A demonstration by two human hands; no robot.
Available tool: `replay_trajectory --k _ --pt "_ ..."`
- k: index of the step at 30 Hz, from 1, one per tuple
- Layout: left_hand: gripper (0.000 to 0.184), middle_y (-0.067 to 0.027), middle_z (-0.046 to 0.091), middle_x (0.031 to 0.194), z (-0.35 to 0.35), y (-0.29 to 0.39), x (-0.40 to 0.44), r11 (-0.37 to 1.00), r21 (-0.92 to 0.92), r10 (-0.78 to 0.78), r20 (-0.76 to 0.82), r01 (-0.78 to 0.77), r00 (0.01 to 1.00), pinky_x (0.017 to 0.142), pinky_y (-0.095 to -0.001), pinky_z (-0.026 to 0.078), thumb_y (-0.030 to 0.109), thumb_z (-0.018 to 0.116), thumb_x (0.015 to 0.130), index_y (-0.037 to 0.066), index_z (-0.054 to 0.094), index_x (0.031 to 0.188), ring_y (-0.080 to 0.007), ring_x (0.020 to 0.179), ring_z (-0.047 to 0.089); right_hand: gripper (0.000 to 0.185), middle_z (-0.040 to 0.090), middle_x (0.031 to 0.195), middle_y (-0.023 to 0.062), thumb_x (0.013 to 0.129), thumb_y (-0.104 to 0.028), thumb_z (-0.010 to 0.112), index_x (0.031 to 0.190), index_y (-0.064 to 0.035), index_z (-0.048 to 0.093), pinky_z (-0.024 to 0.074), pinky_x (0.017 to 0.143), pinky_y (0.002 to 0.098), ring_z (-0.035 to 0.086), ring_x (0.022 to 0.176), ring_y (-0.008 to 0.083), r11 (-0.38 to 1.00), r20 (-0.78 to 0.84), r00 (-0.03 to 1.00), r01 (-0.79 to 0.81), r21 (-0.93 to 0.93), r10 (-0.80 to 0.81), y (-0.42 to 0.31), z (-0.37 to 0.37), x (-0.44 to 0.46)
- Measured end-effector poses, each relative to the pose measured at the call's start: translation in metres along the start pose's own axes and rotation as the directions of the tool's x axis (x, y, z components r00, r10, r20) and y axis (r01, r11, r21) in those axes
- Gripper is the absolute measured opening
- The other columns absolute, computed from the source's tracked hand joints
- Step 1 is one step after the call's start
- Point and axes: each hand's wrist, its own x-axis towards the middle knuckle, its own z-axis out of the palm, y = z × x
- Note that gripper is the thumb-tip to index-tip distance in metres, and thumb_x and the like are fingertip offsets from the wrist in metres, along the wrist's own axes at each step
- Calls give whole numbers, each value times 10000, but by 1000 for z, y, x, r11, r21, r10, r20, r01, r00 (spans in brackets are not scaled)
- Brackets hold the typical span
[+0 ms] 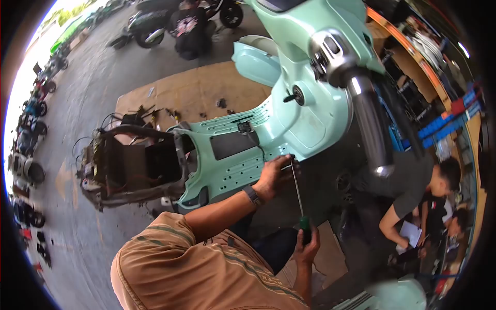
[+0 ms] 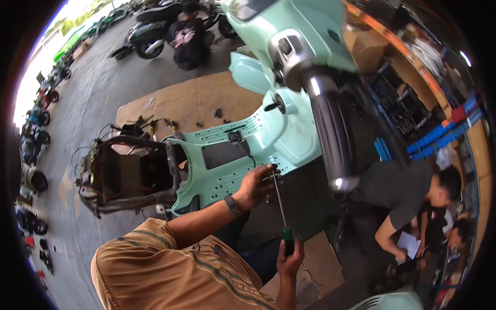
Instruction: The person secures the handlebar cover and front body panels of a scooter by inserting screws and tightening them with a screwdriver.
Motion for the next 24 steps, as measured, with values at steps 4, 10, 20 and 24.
replay_trajectory --k 4,10,20,24 --pt "322 -48 600 1089 11 5 8 991 25 120 296 -134 948 992 -426 491 257 641 938 61 567 1182 -206 1066 588 400 636 1014 200 907 -220 656 1199 46 597 511 796 414 636 897 349 969 -188 950 246 -32 -247 56 44 4" --pt "173 -49 670 1051 8 -4 7 959 -69 280 405 -276 870 951 -403 533 220 672 928 101 605 1034 -207 982 658 394 629 974 169 880 -159 692 1219 24 606 510 732 386 623 836 291 875 -438 776 482 -51 -453 67 87 5" --pt "218 -100 662 1102 71 36 24 782 31 512 538 -622 670 917 -375 563 204 622 967 50 579 1115 -235 1008 672 398 639 1002 165 891 -161 687 1231 27 599 510 733 366 629 840 281 774 -518 720 612 162 -462 56 86 97" --pt "207 -134 675 1076 77 52 36 672 94 556 591 -735 584 878 -412 581 190 632 959 38 606 1097 -285 1002 684 430 627 1022 184 924 -226 610 1234 69 563 481 763 379 604 855 269 713 -487 756 622 324 -438 69 107 123"
